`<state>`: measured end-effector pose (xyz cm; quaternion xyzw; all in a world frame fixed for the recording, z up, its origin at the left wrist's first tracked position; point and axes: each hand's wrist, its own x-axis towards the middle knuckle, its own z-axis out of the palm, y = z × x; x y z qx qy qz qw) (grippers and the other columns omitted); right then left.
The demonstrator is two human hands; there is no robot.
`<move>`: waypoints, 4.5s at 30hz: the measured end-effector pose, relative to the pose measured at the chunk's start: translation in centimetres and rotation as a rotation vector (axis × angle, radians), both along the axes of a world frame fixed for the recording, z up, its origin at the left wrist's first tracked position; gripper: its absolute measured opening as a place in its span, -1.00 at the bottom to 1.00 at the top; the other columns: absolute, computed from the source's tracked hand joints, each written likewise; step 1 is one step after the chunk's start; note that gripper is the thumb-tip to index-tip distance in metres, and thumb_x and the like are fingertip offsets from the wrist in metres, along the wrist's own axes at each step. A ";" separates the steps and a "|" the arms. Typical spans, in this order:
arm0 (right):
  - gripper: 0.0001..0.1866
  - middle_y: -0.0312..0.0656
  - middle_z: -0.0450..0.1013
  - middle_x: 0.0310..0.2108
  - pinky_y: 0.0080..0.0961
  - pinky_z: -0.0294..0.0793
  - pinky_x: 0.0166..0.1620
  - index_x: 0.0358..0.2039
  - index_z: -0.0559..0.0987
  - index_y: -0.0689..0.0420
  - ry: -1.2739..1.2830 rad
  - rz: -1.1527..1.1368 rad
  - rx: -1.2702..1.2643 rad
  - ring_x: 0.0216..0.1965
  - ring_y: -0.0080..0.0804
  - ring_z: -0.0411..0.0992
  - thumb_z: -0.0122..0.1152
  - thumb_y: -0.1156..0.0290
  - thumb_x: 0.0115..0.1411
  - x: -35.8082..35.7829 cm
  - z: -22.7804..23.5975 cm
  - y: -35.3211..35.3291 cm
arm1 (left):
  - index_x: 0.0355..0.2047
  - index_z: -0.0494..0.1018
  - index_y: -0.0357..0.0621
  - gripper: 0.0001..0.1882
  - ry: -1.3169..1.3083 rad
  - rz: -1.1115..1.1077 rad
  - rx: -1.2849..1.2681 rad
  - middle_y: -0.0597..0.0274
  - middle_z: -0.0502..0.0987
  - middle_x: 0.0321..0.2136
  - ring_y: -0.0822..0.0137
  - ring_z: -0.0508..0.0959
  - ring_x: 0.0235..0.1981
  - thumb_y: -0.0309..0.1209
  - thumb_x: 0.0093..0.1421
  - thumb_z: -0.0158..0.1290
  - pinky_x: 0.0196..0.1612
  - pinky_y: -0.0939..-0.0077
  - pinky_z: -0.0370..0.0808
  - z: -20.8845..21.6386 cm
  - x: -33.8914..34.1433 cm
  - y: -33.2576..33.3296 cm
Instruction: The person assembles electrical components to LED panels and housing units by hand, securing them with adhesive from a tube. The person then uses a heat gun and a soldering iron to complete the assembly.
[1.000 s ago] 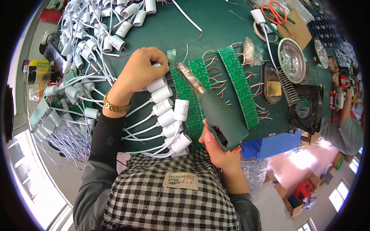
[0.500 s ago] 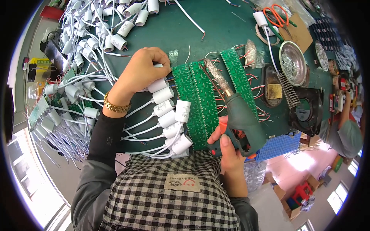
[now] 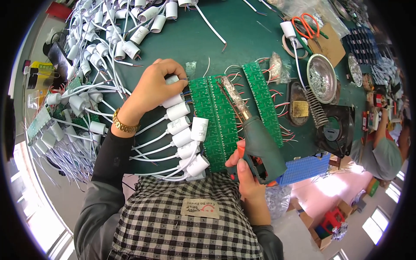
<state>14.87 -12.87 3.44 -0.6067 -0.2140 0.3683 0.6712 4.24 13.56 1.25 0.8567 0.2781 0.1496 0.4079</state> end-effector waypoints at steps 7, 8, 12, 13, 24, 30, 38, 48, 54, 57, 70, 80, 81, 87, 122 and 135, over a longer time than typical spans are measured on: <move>-0.61 -0.19 0.41 -0.43 -0.51 0.41 -0.36 0.01 0.36 0.31 -0.130 0.215 0.049 -0.48 -0.48 0.38 0.07 0.51 0.15 0.4 -0.4 1.0 | -0.45 0.46 -0.18 -0.89 -0.032 0.016 -0.015 0.24 0.50 -0.44 0.24 0.39 -0.34 -0.46 -0.01 0.13 -0.19 0.42 0.34 0.0 -0.7 0.0; -0.61 -0.19 0.41 -0.43 -0.51 0.41 -0.36 0.01 0.36 0.31 -0.133 0.215 0.049 -0.48 -0.48 0.38 0.07 0.51 0.15 0.4 -0.4 1.0 | -0.47 0.43 -0.20 -0.91 -0.011 0.000 -0.015 0.27 0.50 -0.43 0.29 0.41 -0.31 -0.51 -0.01 0.11 -0.15 0.44 0.33 0.0 -0.7 0.0; -0.63 -0.19 0.41 -0.43 -0.51 0.43 -0.37 -0.02 0.38 0.34 -0.138 0.221 0.014 -0.49 -0.48 0.39 0.07 0.53 0.14 0.0 -0.6 1.2 | -0.51 0.44 -0.21 -0.94 -0.063 -0.016 -0.009 0.27 0.52 -0.43 0.28 0.42 -0.31 -0.53 -0.03 0.10 -0.14 0.45 0.34 -0.4 -0.8 0.0; -0.65 -0.18 0.41 -0.43 -0.51 0.44 -0.38 -0.04 0.39 0.35 -0.137 0.222 0.009 -0.49 -0.48 0.40 0.07 0.54 0.14 0.0 -0.7 1.2 | -0.52 0.44 -0.22 -0.94 -0.053 0.000 -0.002 0.26 0.53 -0.43 0.27 0.43 -0.31 -0.53 -0.04 0.09 -0.13 0.45 0.35 -0.4 -0.6 -0.1; -0.68 -0.18 0.39 -0.55 -0.61 0.28 -0.50 -0.08 0.39 0.24 -0.413 0.304 -0.109 -0.54 -0.51 0.35 0.09 0.39 0.17 0.4 -1.3 1.1 | -0.54 0.52 -0.23 -0.91 -0.103 0.075 0.045 0.15 0.55 -0.47 0.15 0.43 -0.37 -0.49 -0.13 0.12 -0.24 0.36 0.40 -0.8 -0.1 -0.3; -0.84 -0.15 0.50 -0.51 -0.51 0.48 -0.45 -0.41 0.54 0.26 -0.403 0.249 -0.246 -0.55 -0.30 0.50 0.27 0.60 -0.07 0.2 -0.6 1.6 | -0.57 0.50 -0.23 -0.92 -0.082 0.099 0.064 0.15 0.53 -0.49 0.14 0.43 -0.38 -0.49 -0.13 0.12 -0.26 0.35 0.40 -0.8 0.0 -0.6; -0.79 -0.14 0.51 -0.43 -0.49 0.45 -0.42 -0.35 0.54 0.28 -0.455 0.201 -0.267 -0.48 -0.32 0.51 0.31 0.60 -0.06 -0.3 -0.8 1.2 | -0.58 0.49 -0.22 -0.93 -0.089 0.097 0.111 0.13 0.52 -0.47 0.12 0.41 -0.36 -0.48 -0.11 0.12 -0.26 0.33 0.39 -1.2 0.1 -0.5; -0.60 -0.19 0.42 -0.44 -0.49 0.45 -0.41 -0.10 0.42 0.29 -0.061 0.124 -0.002 -0.49 -0.44 0.42 0.22 0.35 0.11 -0.2 -0.7 0.9 | -0.52 0.47 -0.24 -0.93 -0.031 0.092 0.126 0.22 0.54 -0.45 0.20 0.44 -0.36 -0.51 -0.07 0.09 -0.23 0.42 0.39 -1.0 0.1 -0.7; -0.38 -0.10 0.35 -0.46 -0.46 0.44 -0.39 -0.01 0.27 0.33 0.043 -0.014 0.140 -0.50 -0.37 0.36 0.16 0.12 0.08 0.0 -1.6 -0.5 | -0.53 0.48 -0.24 -0.93 -0.043 0.088 0.137 0.22 0.55 -0.46 0.22 0.45 -0.36 -0.51 -0.06 0.09 -0.24 0.42 0.40 -1.2 0.0 -0.6; -0.39 -0.12 0.37 -0.44 -0.45 0.47 -0.38 -0.04 0.31 0.29 0.100 -0.036 0.160 -0.44 -0.36 0.40 0.20 0.07 0.09 0.1 -1.6 -1.0 | -0.54 0.48 -0.24 -0.94 -0.041 0.097 0.133 0.23 0.56 -0.45 0.23 0.45 -0.35 -0.51 -0.06 0.09 -0.24 0.42 0.41 -1.1 0.0 -0.7; -0.50 -0.22 0.32 -0.53 0.00 -0.12 0.30 -0.05 0.28 0.16 0.293 0.061 0.502 -0.53 -0.39 0.38 -0.12 -0.01 0.22 -2.3 -1.7 0.9 | -0.54 0.50 -0.24 -0.91 -0.008 0.097 0.143 0.21 0.56 -0.45 0.21 0.48 -0.32 -0.48 -0.07 0.10 -0.17 0.41 0.41 -1.2 0.4 -0.5; -0.48 -0.18 0.33 -0.52 0.00 -0.04 0.26 -0.02 0.29 0.20 0.273 -0.051 0.575 -0.23 -0.25 0.34 -0.25 0.02 0.22 -1.4 -4.3 2.4 | -0.46 0.48 -0.25 -0.87 0.064 0.006 0.159 0.17 0.53 -0.45 0.17 0.46 -0.33 -0.43 0.00 0.06 -0.18 0.36 0.40 -0.7 0.3 -0.1; -0.48 -0.18 0.33 -0.52 -0.04 -0.02 0.26 -0.02 0.29 0.21 0.315 -0.087 0.566 -0.24 -0.24 0.34 -0.24 0.03 0.22 -1.2 -4.2 2.3 | -0.46 0.48 -0.25 -0.87 0.060 0.009 0.167 0.17 0.53 -0.45 0.17 0.46 -0.33 -0.43 0.00 0.06 -0.18 0.36 0.40 -0.7 0.1 0.1; -0.50 -0.14 0.31 -0.49 -0.10 0.03 0.27 -0.02 0.33 0.25 0.308 -0.125 0.682 -0.21 -0.22 0.29 -0.17 0.09 0.21 0.6 -5.0 1.8 | -0.44 0.45 -0.28 -0.71 -0.003 -0.056 0.002 0.03 0.48 -0.46 0.09 0.44 -0.36 -0.26 0.02 0.15 -0.20 0.26 0.37 0.2 0.9 -0.1; -0.58 -0.24 0.26 -0.48 -0.37 0.35 -0.08 -0.07 0.39 0.24 0.340 -0.259 0.839 -0.35 -0.36 0.30 -0.19 0.16 0.27 1.0 -6.5 0.5 | -0.16 0.42 -0.26 -0.81 -0.619 0.565 0.155 0.29 0.52 -0.32 0.47 0.50 -0.31 -0.45 0.27 -0.04 -0.20 0.62 0.44 30.3 -40.0 -2.5; -0.57 -0.25 0.24 -0.51 -0.32 0.22 0.08 -0.02 0.28 0.20 0.279 -0.256 0.698 -0.36 -0.43 0.24 -0.15 0.13 0.25 -1.6 -6.2 0.6 | -0.24 0.47 -0.37 -0.56 -0.024 1.060 0.764 -0.14 0.54 -0.36 0.05 0.54 -0.27 -0.13 0.27 -0.06 -0.16 0.28 0.42 20.6 -38.1 5.2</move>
